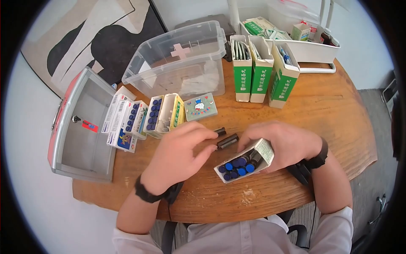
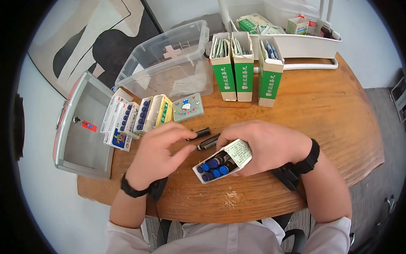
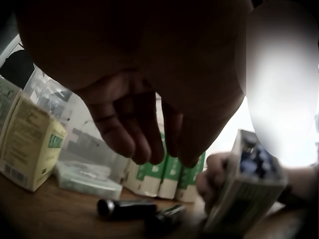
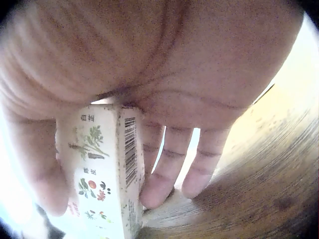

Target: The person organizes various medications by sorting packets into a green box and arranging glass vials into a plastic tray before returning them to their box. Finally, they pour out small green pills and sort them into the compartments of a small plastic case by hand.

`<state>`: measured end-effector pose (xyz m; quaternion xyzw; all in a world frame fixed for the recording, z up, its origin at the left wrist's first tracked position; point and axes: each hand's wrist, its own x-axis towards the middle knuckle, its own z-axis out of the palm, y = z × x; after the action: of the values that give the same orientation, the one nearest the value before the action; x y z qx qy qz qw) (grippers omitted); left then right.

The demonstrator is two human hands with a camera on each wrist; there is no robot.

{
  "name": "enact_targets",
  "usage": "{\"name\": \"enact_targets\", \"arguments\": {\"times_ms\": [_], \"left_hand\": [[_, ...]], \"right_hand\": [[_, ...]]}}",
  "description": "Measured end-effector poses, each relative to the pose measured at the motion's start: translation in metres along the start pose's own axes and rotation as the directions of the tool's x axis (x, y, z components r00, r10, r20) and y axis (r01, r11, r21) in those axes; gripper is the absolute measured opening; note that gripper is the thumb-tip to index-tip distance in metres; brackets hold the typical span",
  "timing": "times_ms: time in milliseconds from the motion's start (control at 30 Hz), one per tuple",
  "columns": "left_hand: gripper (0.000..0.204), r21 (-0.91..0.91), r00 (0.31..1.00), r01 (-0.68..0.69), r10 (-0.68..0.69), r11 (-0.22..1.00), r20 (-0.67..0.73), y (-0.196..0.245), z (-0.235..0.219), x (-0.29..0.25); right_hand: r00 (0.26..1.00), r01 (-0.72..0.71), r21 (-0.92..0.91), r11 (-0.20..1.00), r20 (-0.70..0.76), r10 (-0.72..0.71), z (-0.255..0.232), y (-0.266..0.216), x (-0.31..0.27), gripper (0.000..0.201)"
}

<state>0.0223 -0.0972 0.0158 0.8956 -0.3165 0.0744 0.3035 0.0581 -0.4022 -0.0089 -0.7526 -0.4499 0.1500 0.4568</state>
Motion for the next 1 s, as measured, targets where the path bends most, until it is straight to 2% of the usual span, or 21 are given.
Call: {"name": "enact_targets", "arguments": {"times_ms": [67, 200, 267, 333, 367, 433, 467, 533, 567, 733, 800, 833, 900, 933, 1000], "left_hand": [[0.029, 0.063, 0.997, -0.078, 0.076, 0.995, 0.033, -0.012, 0.017, 0.005], [0.03, 0.085, 0.983, 0.005, -0.02, 0.996, 0.18, -0.008, 0.035, 0.001], [0.03, 0.086, 0.989, -0.024, 0.012, 0.996, 0.145, -0.01, 0.034, 0.001], [0.032, 0.082, 0.998, 0.036, -0.039, 0.996, 0.041, -0.01, 0.021, 0.0], [0.032, 0.083, 0.998, 0.033, -0.037, 0.996, 0.042, -0.01, 0.012, -0.002], [0.033, -0.123, 0.976, -0.05, 0.023, 0.991, -0.217, -0.004, -0.006, -0.004], [0.033, -0.124, 0.977, -0.049, 0.022, 0.991, -0.214, 0.006, -0.011, -0.004], [0.04, -0.02, 0.967, -0.205, 0.2, 0.979, -0.156, 0.03, -0.021, -0.006], [0.04, 0.062, 0.973, -0.19, 0.197, 0.98, -0.124, 0.044, -0.015, -0.007], [0.036, -0.052, 0.965, -0.253, 0.248, 0.966, -0.09, 0.058, 0.005, -0.007], [0.032, -0.082, 0.93, -0.345, 0.329, 0.935, -0.168, 0.054, 0.0, -0.006], [0.032, -0.081, 0.929, -0.345, 0.329, 0.935, -0.167, 0.048, -0.003, -0.007], [0.028, -0.052, 0.974, -0.207, 0.201, 0.977, -0.109, 0.028, -0.004, -0.007], [0.028, -0.049, 0.974, -0.206, 0.199, 0.977, -0.111, 0.024, -0.003, -0.005], [0.029, -0.026, 0.995, -0.059, 0.057, 0.998, -0.084, 0.016, 0.002, -0.001]], "right_hand": [[1.0, -0.021, 0.003, 1.0, 0.013, 0.021, 0.0, -0.001, 0.0, 0.054], [1.0, -0.016, 0.024, 1.0, 0.001, 0.016, 0.001, 0.001, -0.001, 0.053], [1.0, -0.021, 0.017, 1.0, -0.001, 0.021, 0.0, 0.0, 0.0, 0.053], [1.0, -0.03, 0.018, 0.999, -0.004, 0.03, 0.0, -0.001, 0.0, 0.053], [0.999, -0.041, 0.022, 0.999, -0.009, 0.041, 0.001, -0.002, 0.0, 0.053], [0.999, -0.051, 0.023, 0.998, -0.019, 0.051, 0.001, -0.001, -0.001, 0.054], [0.998, -0.058, 0.024, 0.998, -0.022, 0.058, 0.002, -0.001, -0.001, 0.054], [0.998, -0.055, 0.017, 0.998, -0.012, 0.056, 0.001, 0.0, 0.0, 0.055], [0.999, -0.053, 0.009, 0.999, -0.003, 0.053, 0.001, -0.001, 0.001, 0.056], [0.998, -0.057, 0.029, 0.998, -0.005, 0.057, 0.001, -0.002, 0.0, 0.057], [0.999, -0.047, 0.034, 0.998, -0.015, 0.048, 0.002, 0.0, 0.0, 0.057], [0.999, -0.041, 0.032, 0.999, -0.017, 0.041, 0.002, 0.0, 0.0, 0.057], [0.999, -0.03, 0.027, 0.999, -0.015, 0.03, 0.001, -0.002, 0.001, 0.056], [0.999, -0.033, 0.021, 0.999, -0.009, 0.033, 0.0, -0.003, 0.001, 0.056], [0.999, -0.038, 0.022, 0.999, 0.002, 0.038, 0.0, -0.003, 0.001, 0.055]]}}
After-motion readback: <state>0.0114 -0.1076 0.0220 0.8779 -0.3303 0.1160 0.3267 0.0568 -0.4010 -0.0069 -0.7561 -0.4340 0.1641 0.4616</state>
